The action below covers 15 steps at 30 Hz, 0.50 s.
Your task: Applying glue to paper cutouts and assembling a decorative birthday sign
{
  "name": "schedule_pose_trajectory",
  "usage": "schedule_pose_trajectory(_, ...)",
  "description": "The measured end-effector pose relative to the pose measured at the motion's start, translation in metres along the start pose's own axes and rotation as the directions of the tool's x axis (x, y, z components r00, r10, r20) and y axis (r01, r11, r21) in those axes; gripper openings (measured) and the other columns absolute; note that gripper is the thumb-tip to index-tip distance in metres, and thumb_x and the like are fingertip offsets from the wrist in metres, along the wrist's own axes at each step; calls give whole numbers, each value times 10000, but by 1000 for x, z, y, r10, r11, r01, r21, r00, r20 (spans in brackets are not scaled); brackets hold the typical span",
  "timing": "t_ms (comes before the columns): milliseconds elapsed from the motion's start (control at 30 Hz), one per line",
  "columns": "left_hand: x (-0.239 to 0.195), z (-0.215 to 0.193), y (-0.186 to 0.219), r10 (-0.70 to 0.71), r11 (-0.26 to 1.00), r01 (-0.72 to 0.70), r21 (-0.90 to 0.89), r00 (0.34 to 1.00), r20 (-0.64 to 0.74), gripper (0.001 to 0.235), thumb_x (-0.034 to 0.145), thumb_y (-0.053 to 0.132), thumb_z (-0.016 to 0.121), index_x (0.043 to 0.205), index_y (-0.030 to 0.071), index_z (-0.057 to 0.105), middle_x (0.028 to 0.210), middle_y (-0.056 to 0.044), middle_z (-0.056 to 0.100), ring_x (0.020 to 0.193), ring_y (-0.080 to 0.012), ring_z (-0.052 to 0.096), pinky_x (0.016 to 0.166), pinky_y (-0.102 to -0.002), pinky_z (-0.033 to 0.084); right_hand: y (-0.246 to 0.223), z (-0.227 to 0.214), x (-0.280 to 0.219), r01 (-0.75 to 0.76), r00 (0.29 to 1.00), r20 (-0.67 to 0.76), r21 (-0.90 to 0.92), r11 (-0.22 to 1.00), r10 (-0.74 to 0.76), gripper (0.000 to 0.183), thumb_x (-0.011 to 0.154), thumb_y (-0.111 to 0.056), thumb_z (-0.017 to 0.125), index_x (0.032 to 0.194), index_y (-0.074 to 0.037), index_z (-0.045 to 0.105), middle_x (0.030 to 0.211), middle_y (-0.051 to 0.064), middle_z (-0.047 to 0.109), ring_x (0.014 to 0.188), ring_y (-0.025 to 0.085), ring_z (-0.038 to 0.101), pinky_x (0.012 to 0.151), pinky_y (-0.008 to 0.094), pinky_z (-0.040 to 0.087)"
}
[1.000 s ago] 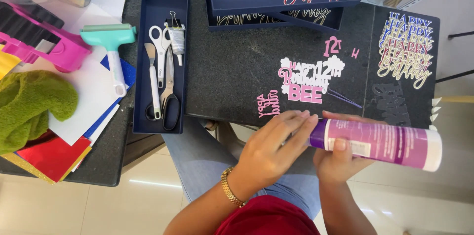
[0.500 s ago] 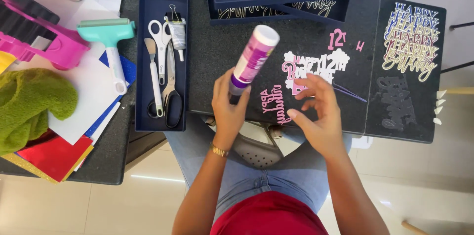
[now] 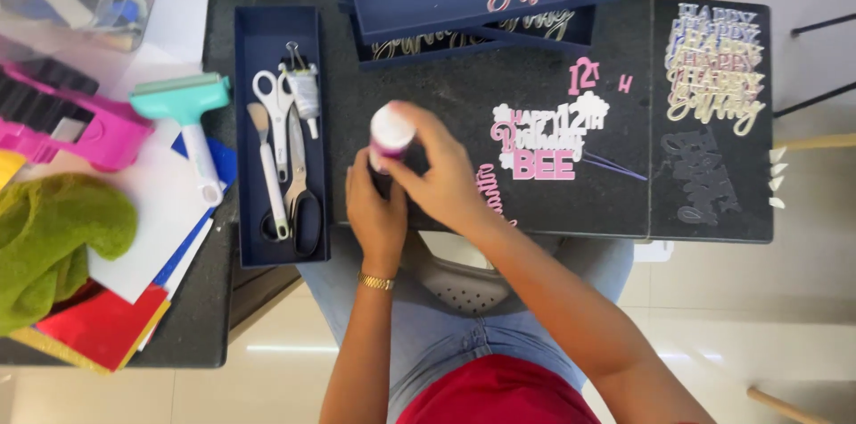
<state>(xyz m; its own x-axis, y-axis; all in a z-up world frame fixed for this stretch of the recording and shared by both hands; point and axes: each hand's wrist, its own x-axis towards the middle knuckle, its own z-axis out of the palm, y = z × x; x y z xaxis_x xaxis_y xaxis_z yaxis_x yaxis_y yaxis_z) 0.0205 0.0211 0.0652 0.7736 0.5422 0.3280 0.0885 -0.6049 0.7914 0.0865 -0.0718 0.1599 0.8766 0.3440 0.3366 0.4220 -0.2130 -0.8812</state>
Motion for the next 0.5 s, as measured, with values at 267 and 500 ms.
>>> schedule_pose_trajectory(267, -6, 1, -19, 58, 993, -50, 111, 995, -77, 672, 956, 365, 742, 1477, 9, 510, 1295, -213, 649, 1214, -368, 618, 1156, -485, 405, 18, 32, -24, 261, 945, -121, -280, 924, -304, 408, 923, -250, 785, 1316, -177, 704, 1295, 102, 681, 1100, 275, 731, 880, 363, 625)
schedule_pose_trajectory(500, 6, -16, 15, -26, 995, 21, 101, 999, 47, 669, 862, 194, 817, 1412, 0, 491, 1354, -207, 621, 1227, -407, 558, 999, -481, 458, 6, -29, -43, 107, 981, 165, -34, 994, -100, 687, 997, -231, 745, 1560, -82, 381, 1639, 148, 399, 1562, 308, 379, 1330, 458, 314)
